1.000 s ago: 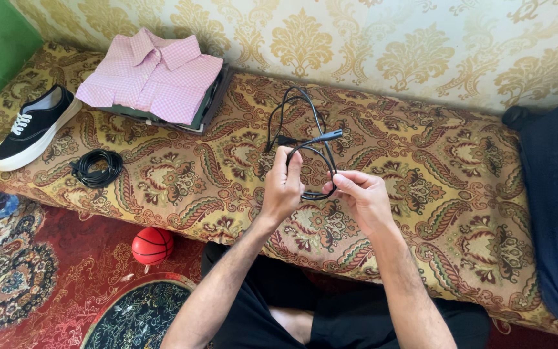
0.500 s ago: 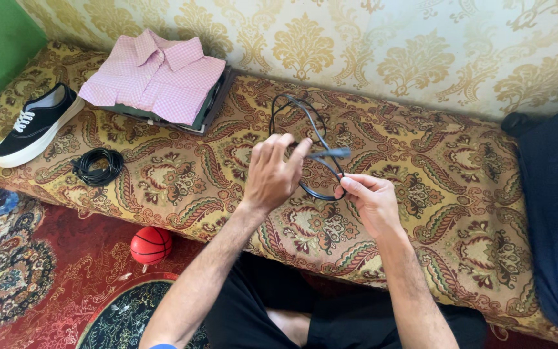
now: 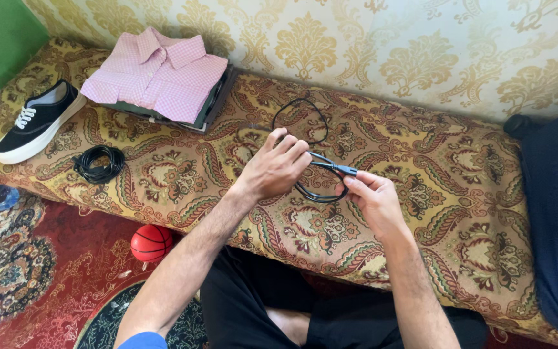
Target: The person takes a black cable from a bag and coils it into a loop by hand before placing it into a small round case on the bed.
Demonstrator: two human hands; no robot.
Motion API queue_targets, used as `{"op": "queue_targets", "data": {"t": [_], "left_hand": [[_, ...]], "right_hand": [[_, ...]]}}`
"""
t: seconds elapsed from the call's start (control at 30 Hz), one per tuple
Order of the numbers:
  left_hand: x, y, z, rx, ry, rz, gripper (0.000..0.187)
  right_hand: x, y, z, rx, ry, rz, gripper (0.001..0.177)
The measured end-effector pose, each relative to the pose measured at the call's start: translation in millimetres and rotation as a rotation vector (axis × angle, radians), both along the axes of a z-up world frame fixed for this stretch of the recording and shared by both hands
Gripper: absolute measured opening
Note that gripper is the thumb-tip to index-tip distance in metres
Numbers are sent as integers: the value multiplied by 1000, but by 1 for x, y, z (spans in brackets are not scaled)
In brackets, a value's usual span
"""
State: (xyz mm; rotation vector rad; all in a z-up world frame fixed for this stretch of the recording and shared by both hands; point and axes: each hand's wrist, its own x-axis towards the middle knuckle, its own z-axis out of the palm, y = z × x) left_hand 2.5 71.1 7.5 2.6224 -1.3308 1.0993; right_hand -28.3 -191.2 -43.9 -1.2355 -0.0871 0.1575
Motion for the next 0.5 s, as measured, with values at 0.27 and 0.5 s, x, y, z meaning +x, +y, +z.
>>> {"op": "queue_targets", "data": {"t": [0.27,0.5], "left_hand": [[-11,-5,7,23,24,21,12],[-11,-10,4,-24,34,-2,15]], "right_hand": [[-7,-1,28,-116,-102,126,55],[-9,13,50,-390,-230,22,61]]}}
